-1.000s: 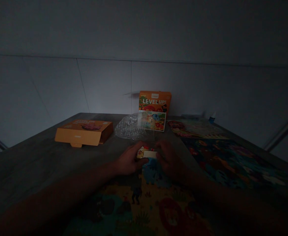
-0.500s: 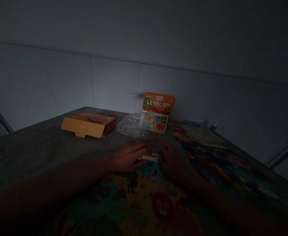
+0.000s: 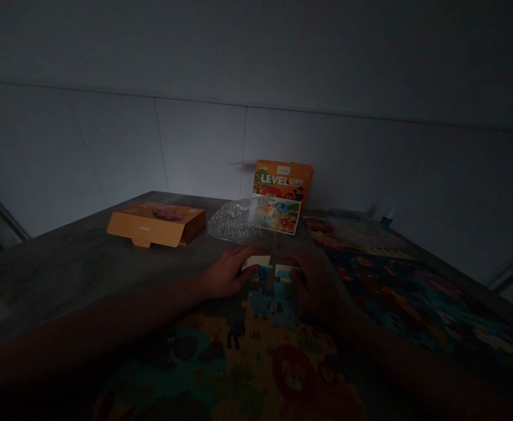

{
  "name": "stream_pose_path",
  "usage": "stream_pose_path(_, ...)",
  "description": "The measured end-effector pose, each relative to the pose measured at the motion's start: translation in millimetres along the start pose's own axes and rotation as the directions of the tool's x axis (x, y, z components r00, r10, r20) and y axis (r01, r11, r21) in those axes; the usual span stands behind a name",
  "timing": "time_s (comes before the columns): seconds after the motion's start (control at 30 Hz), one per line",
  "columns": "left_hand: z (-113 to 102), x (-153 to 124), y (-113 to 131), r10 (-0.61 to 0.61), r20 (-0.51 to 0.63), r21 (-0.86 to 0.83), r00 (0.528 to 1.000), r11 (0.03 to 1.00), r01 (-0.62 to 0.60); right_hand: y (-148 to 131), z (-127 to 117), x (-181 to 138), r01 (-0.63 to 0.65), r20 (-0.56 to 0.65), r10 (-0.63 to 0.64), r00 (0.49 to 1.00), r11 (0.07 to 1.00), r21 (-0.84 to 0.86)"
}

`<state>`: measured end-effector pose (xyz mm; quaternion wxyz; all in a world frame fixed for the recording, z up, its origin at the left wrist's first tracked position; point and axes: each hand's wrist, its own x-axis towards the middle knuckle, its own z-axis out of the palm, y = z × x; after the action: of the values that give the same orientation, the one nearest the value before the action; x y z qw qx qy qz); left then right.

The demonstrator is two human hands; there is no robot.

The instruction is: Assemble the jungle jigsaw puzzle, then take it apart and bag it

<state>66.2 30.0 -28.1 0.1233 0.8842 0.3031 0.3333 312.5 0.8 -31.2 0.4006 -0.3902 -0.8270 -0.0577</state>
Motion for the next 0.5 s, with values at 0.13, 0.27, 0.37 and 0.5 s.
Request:
stream_pose_path(0.13,-4.2,2.0,14.8,-0.005,0.089,0.055,0.996,0.998,0.0,-1.6,-3.2,3.7,0.077,-0.062,-0.073,0.995,0.995,0.07)
stream_pose_path(0.27,-8.7,5.2,43.0,-0.125,0.193,0.21,0.973,0.974,0.083,-2.6,0.2,5.9,0.18,-0.098,-0.17,0.981,0.977,0.115)
stream_pose_path(0.37,-5.3,4.5,53.0,-0.152,0.079,0.123,0.985,0.982,0.142,-6.0,3.1,6.2,0.221,-0.142,-0.206,0.968,0.97,0.099)
stream_pose_path(0.5,4.8,-0.8,45.5,-0.13,-0.025,-0.064,0.991,0.99,0.128,-10.0,3.8,5.9,0.206,-0.172,-0.191,0.966,0.976,0.072)
